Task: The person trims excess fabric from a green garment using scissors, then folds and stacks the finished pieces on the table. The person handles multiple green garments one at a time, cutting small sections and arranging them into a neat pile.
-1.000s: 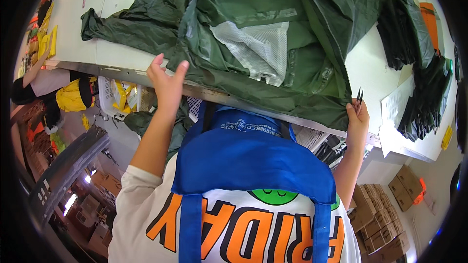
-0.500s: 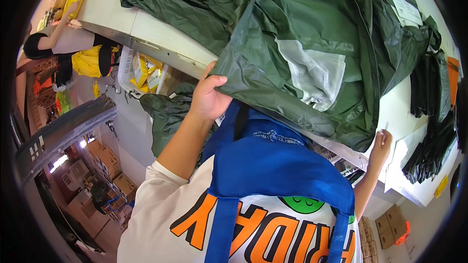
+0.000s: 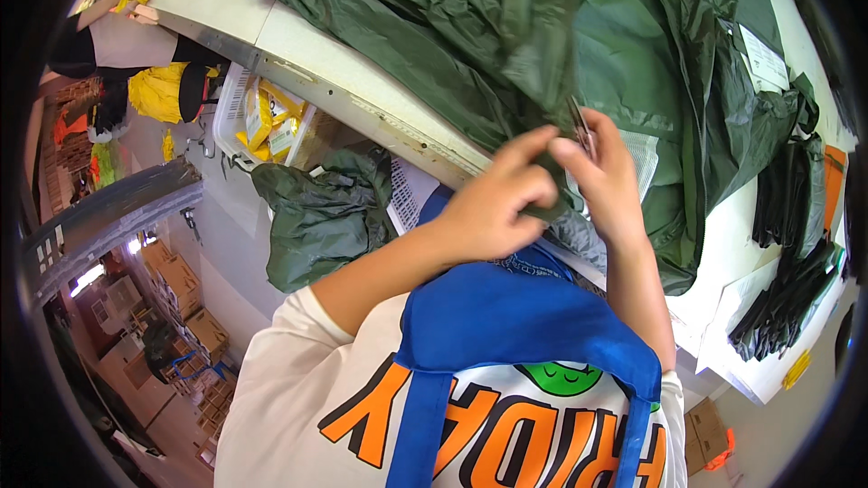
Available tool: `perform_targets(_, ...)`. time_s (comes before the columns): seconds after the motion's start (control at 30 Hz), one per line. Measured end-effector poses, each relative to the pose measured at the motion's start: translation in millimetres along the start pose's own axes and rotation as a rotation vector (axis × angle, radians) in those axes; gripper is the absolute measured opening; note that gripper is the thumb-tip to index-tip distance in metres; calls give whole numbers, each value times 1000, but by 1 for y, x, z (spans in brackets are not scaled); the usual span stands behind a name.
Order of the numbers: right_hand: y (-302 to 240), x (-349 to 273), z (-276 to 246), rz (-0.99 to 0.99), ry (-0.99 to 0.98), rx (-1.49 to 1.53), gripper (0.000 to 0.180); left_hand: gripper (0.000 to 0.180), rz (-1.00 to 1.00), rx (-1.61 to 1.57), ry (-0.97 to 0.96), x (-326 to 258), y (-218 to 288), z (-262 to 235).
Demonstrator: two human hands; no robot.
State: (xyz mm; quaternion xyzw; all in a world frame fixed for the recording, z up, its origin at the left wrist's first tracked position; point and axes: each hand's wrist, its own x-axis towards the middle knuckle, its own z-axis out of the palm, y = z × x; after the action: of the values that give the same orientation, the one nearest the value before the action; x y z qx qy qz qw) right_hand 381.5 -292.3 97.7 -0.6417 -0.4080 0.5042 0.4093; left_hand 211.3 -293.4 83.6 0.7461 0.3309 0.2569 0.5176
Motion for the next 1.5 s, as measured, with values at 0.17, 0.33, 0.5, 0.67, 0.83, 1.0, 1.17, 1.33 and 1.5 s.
perform_targets(0.17, 40, 20, -41, 0, -64, -452, 28, 29, -257, -201, -168, 1, -28, -29)
perform_targets(0.33, 92, -8, -123, 45, 139, -655, 21, 73, -382, 619, 1023, -10, -122, -171)
perform_targets(0.5, 128, -38, -191, 141, 215, -1082, 22, 67, -759, 789, 1061, -22, -160, -267)
perform_targets(0.67, 61, -38, -180, 142, 611, -671, 28, 35, -185, 641, 1072, -22, -136, -255)
perform_targets(0.83, -44, -5, -13, 22, 184, 64, 31, 48, 173, 208, 852, 1, -44, -192)
perform_targets(1.0, -82, 28, 80, 406, -345, 764, 27, 54, 478, -226, 706, 18, -17, -151)
perform_targets(1.17, -91, 33, 73, 309, -227, 933, 8, 32, 491, 627, 635, -10, -7, -147)
perform_targets(1.33, -87, 16, 65, -29, -42, 817, 21, 25, 396, -165, 744, -27, 11, -111)
perform_targets(1.5, -53, 5, 29, -314, -106, 287, 23, 32, -4, -743, 567, -24, 27, -123)
